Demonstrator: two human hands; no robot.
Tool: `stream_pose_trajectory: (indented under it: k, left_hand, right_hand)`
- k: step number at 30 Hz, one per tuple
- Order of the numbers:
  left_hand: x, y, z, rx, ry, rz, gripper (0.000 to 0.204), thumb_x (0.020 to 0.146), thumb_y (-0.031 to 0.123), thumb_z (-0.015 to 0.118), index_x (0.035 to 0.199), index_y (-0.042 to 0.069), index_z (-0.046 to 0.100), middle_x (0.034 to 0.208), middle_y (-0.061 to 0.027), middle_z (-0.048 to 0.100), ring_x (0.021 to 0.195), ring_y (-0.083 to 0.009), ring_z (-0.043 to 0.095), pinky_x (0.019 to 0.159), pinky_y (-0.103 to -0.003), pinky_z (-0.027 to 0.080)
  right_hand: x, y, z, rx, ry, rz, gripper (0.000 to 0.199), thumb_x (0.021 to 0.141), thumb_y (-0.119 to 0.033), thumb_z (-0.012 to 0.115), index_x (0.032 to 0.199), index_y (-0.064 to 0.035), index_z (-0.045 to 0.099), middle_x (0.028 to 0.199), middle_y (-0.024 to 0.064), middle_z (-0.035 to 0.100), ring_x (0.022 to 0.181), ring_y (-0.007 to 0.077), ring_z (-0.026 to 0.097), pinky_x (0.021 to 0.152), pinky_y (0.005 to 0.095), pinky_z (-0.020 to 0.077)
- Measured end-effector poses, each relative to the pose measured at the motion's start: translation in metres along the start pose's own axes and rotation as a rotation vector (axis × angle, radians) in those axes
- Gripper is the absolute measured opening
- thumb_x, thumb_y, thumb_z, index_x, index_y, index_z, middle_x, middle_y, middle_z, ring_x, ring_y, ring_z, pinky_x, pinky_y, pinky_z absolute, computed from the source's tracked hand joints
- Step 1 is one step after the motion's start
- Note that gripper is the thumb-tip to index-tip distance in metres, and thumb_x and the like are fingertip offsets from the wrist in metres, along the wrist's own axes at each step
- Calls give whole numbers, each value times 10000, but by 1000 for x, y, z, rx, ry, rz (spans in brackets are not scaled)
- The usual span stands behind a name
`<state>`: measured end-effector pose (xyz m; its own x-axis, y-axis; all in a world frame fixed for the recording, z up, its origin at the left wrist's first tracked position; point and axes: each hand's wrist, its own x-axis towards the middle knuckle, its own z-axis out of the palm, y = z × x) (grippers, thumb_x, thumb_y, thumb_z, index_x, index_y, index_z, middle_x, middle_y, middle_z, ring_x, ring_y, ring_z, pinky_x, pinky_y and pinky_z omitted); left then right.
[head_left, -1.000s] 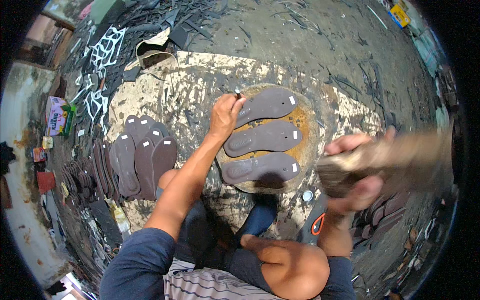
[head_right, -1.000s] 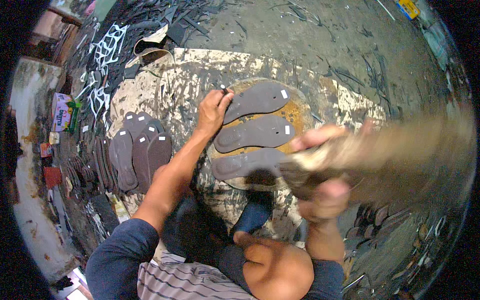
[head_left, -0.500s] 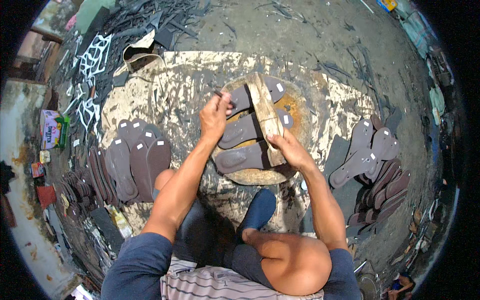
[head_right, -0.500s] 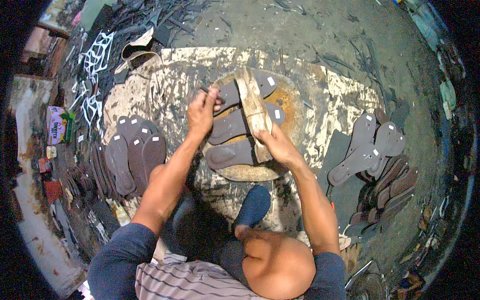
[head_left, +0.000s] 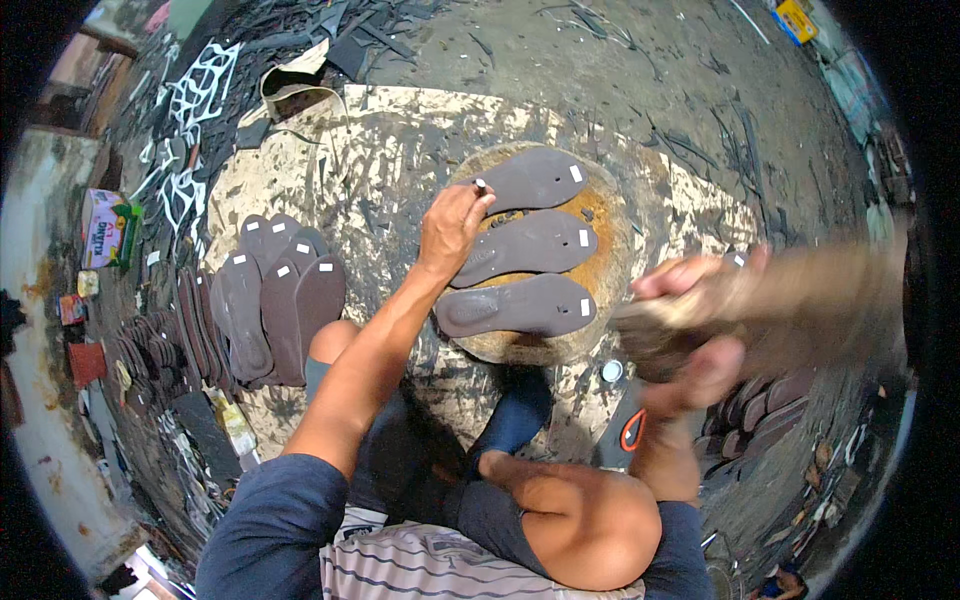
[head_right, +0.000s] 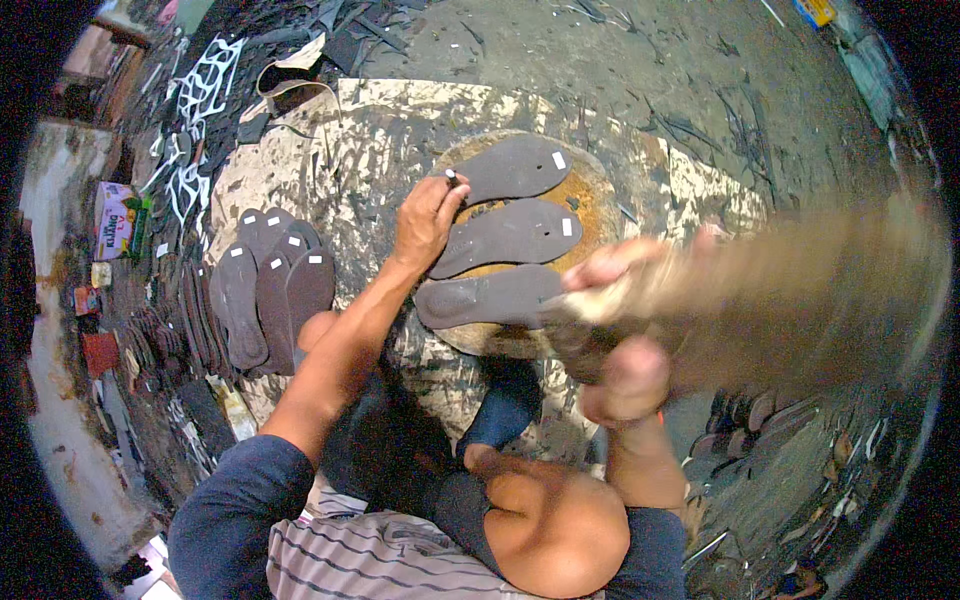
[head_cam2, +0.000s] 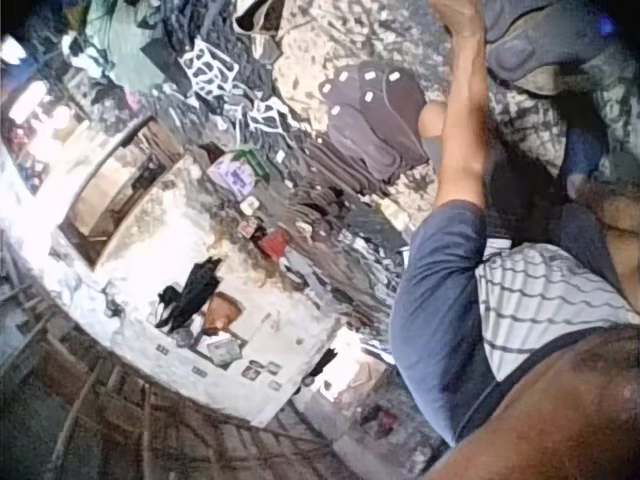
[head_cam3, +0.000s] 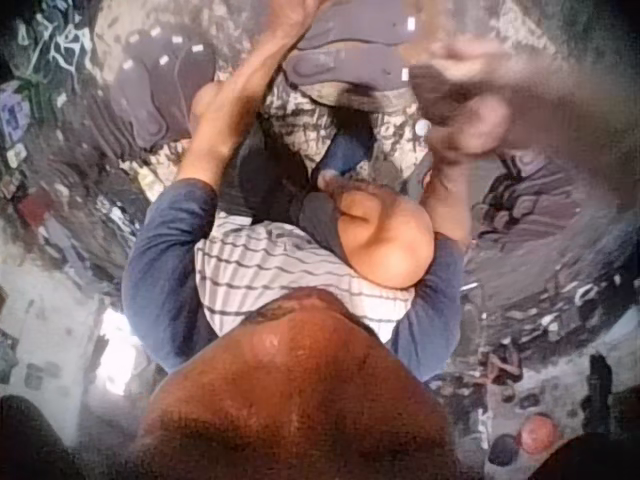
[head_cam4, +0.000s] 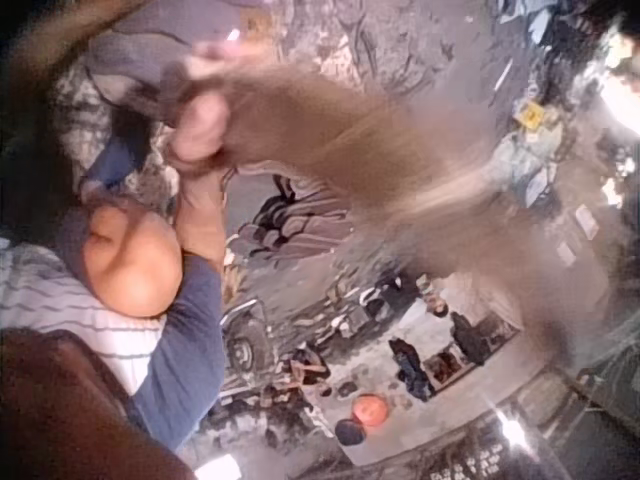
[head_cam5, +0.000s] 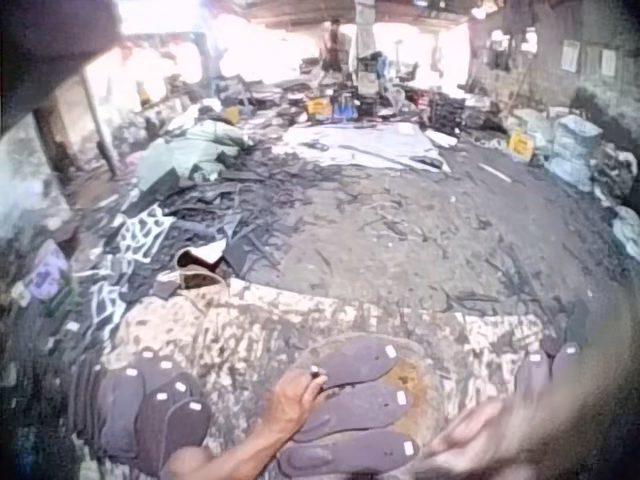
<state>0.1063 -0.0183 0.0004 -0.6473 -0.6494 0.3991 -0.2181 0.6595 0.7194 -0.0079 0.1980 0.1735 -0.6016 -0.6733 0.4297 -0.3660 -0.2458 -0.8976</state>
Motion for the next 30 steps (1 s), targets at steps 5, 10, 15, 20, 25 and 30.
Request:
stream_pose_trajectory:
  k: [5, 10, 15, 20, 25, 30]
  left_hand:
    - [2, -16, 7, 108, -19, 179, 143, 881, 46, 656, 999, -23, 698, 1006, -189, 675, 970, -390, 633, 854, -452, 520]
    - [13, 7, -2, -432, 296, -461, 278, 1014, 258, 639, 1084, -10, 666, 998, -146, 687, 933, -275, 675, 772, -374, 591]
    - [-25, 19, -19, -356, -65, -680, 369, 1068, 340, 567, 1142, -12, 651, 942, -98, 716, 826, -168, 715, 729, -291, 597]
    - [-34, 25, -19, -273, -76, -550, 272, 1041, 253, 602, 1082, 2, 699, 890, -98, 754, 798, -115, 719, 712, -284, 564]
    - [-38, 16, -22, -86, -92, -366, 233, 1024, 225, 618, 1068, 13, 703, 857, -105, 715, 788, -206, 707, 725, -336, 545]
    - [-46, 15, -15, -57, -52, -101, 169, 968, 157, 656, 1055, 18, 694, 982, -180, 675, 930, -375, 660, 803, -443, 526]
  right_hand:
    - [-40, 112, 3, -188, -513, 652, 507, 1012, -326, 609, 1374, 10, 491, 1210, 154, 652, 1078, 228, 623, 958, 365, 490]
    - [-50, 114, -6, 72, -471, 943, 490, 1040, -301, 568, 1412, 12, 508, 1248, 64, 626, 1133, 163, 574, 1026, 335, 446]
    - [-47, 110, -4, 127, -436, 1070, 497, 1030, -309, 569, 1397, 23, 517, 1230, 57, 649, 1119, 163, 585, 1002, 321, 455]
    - [-26, 58, -11, 313, -257, 1013, 389, 994, -366, 601, 1192, -35, 549, 855, 83, 666, 707, 166, 669, 619, 307, 552]
    - [26, -37, -37, 262, -262, 818, 487, 999, -354, 590, 1288, 34, 539, 951, 106, 674, 830, 182, 662, 797, 315, 535]
    - [-25, -21, -24, 449, -28, 122, 680, 948, -471, 657, 1295, 100, 530, 1079, 208, 668, 961, 267, 678, 822, 346, 557]
